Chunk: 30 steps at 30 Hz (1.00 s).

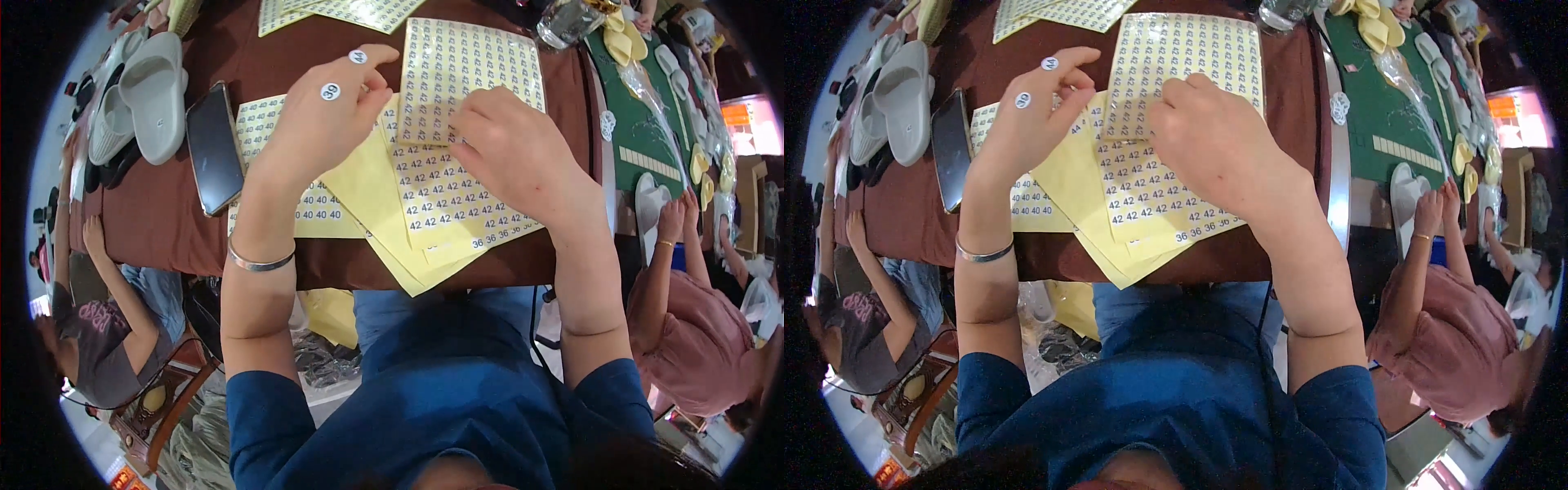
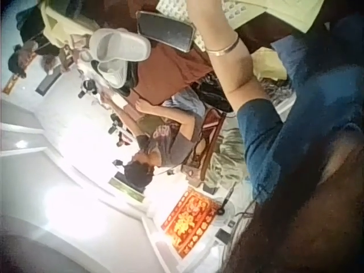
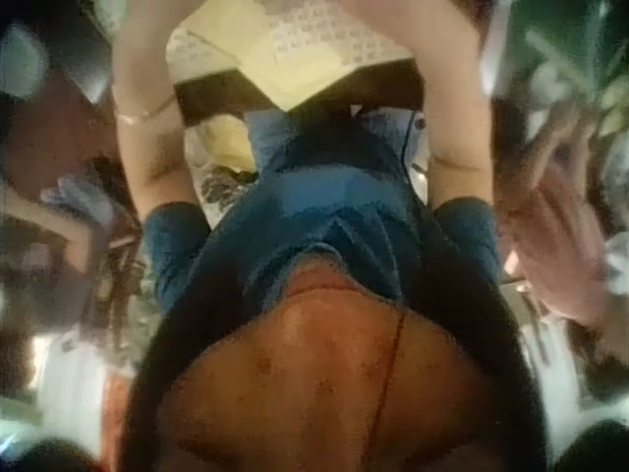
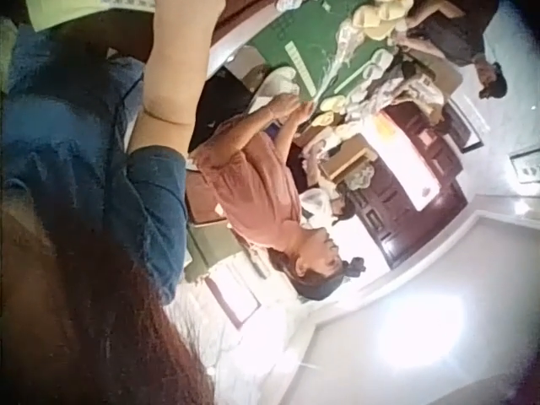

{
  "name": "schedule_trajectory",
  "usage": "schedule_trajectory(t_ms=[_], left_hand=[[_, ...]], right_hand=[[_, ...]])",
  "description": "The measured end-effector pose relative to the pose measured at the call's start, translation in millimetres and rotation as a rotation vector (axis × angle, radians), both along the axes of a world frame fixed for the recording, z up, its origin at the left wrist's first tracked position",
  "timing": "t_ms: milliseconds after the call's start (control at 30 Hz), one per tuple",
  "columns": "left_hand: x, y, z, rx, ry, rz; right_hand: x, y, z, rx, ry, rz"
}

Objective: Applying size labels from a sheet to the soles of various slippers in a workshop setting.

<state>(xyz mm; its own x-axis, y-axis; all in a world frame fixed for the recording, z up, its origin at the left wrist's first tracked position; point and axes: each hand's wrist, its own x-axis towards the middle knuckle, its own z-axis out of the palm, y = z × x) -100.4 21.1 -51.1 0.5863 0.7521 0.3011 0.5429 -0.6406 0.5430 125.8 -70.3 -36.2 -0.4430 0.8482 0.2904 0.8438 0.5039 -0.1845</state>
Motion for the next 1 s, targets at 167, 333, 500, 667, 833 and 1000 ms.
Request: schedule_trajectory(t_ms=[167, 333, 500, 667, 833, 1000], left_hand=[[2.2, -6.7, 6.9, 0.022, -0.001, 0.013], [4.4, -7.5, 9.3, 0.079, -0.058, -0.021], [10.6, -34.9, 17.6, -0.047, -0.050, -0.241], [28.8, -59.8, 15.0, -0.057, 0.034, -0.541], [36.5, -74.2, 8.3, 0.051, -0.008, -0.590], [35.5, -73.8, 3.3, 0.014, -0.044, -0.566]], right_hand=[[-6.0, 1.4, -14.1, 0.124, -0.027, 0.011], [-3.1, 3.4, -2.3, 0.232, -0.022, -0.010], [12.1, -24.6, 20.6, 0.240, 0.052, -0.028], [31.3, -82.4, 16.3, 0.034, 0.039, -0.050], [31.1, -95.3, 9.8, 0.025, -0.070, 0.024], [27.1, -88.2, 4.2, 0.054, -0.158, 0.091]])
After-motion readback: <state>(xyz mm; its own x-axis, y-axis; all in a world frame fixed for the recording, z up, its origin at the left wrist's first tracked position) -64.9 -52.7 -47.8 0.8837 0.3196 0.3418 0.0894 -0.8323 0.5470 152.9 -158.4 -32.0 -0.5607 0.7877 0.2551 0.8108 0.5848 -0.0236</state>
